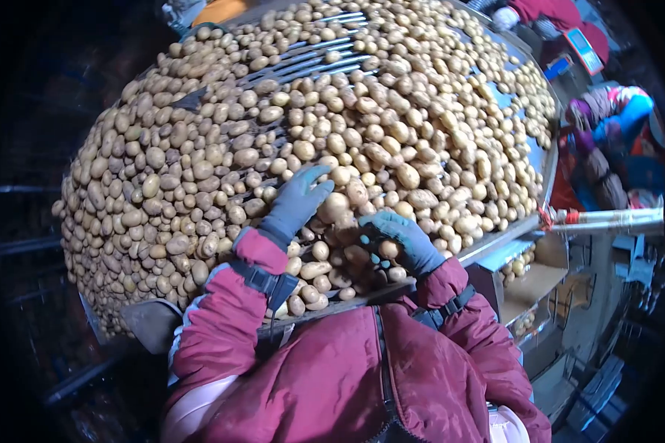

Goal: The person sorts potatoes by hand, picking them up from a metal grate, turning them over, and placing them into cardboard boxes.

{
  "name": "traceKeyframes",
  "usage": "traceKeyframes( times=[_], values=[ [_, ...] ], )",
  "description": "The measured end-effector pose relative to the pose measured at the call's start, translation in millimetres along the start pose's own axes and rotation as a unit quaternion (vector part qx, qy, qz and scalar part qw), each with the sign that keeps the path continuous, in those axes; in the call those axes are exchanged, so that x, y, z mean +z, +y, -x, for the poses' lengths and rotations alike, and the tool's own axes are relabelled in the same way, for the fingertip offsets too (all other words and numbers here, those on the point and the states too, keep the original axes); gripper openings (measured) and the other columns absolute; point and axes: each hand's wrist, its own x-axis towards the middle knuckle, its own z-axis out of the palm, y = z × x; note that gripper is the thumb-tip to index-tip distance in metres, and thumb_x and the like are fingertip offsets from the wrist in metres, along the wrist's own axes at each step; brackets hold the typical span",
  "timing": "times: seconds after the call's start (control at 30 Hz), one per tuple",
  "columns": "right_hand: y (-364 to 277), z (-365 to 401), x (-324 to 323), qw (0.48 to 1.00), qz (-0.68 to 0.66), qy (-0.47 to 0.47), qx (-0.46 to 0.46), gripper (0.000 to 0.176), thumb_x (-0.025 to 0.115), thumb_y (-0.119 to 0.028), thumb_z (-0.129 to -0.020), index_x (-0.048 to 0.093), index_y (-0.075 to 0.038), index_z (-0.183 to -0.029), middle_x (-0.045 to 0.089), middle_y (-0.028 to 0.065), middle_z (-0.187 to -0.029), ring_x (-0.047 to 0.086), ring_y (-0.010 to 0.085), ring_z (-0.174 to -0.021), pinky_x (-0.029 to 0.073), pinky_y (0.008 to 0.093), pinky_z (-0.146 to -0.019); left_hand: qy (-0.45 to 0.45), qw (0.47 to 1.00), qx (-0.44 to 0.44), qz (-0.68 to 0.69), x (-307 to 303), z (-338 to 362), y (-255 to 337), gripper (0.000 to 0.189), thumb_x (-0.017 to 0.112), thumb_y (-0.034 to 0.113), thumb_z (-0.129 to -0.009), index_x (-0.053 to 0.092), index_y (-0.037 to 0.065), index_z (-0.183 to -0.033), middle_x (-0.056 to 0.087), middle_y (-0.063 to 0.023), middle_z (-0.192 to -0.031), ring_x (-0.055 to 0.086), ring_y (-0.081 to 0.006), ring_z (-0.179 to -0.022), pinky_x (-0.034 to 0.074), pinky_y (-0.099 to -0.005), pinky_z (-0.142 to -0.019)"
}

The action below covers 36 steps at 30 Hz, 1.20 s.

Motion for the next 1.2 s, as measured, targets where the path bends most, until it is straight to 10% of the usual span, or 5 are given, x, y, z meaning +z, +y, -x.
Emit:
traceKeyframes(
  times=[0.23,0.47,0.7,1.0,1.2],
  values=[
    [32,22,-31,0.994,0.102,0.027,-0.035,0.036,0.062,-0.024,-0.101,0.068,-0.001,-0.129,0.069,0.0071,-0.120,0.068,0.0187,-0.105,0.055,0.0314,-0.096,0.081,0.972,0.084,-0.205,62,30,-23,0.035,0.071,0.023,-0.093,0.068,0.003,-0.121,0.068,-0.0194,-0.114,0.065,-0.0373,-0.104,0.052,-0.0435,-0.093],
    [20,67,-34,0.989,-0.015,0.013,-0.145,0.049,0.070,-0.031,-0.096,0.060,-0.002,-0.134,0.070,0.0099,-0.120,0.070,0.0158,-0.086,0.057,0.0286,-0.064,-0.085,0.994,-0.053,0.033,98,13,68,0.032,0.058,0.018,-0.104,0.066,-0.001,-0.129,0.070,-0.0118,-0.121,0.064,-0.0211,-0.111,0.049,-0.0325,-0.101],
    [30,167,-114,0.958,-0.233,0.166,0.022,0.045,0.068,-0.037,-0.098,0.058,-0.006,-0.129,0.068,0.0097,-0.100,0.067,0.0179,-0.061,0.049,0.0282,-0.045,-0.216,0.975,0.054,-0.021,189,7,140,0.043,0.054,0.023,-0.106,0.057,-0.001,-0.141,0.062,-0.0148,-0.138,0.057,-0.0229,-0.128,0.043,-0.0332,-0.109],
    [170,418,-324,0.699,-0.391,0.577,-0.160,0.053,0.059,-0.054,-0.101,0.059,-0.009,-0.130,0.073,0.0170,-0.117,0.069,0.0247,-0.064,0.051,0.0345,-0.046,-0.252,0.967,0.036,-0.023,207,14,141,0.036,0.057,0.018,-0.104,0.065,0.001,-0.134,0.069,-0.0091,-0.125,0.061,-0.0148,-0.114,0.048,-0.0288,-0.099],
    [117,339,-274,0.814,-0.336,0.458,-0.125,0.046,0.061,-0.041,-0.102,0.063,-0.007,-0.132,0.073,0.0129,-0.111,0.068,0.0226,-0.066,0.050,0.0315,-0.050,-0.232,0.954,-0.186,0.037,209,18,158,0.035,0.058,0.019,-0.103,0.067,0.000,-0.131,0.072,-0.0083,-0.115,0.063,-0.0158,-0.107,0.050,-0.0297,-0.095]
  ],
)
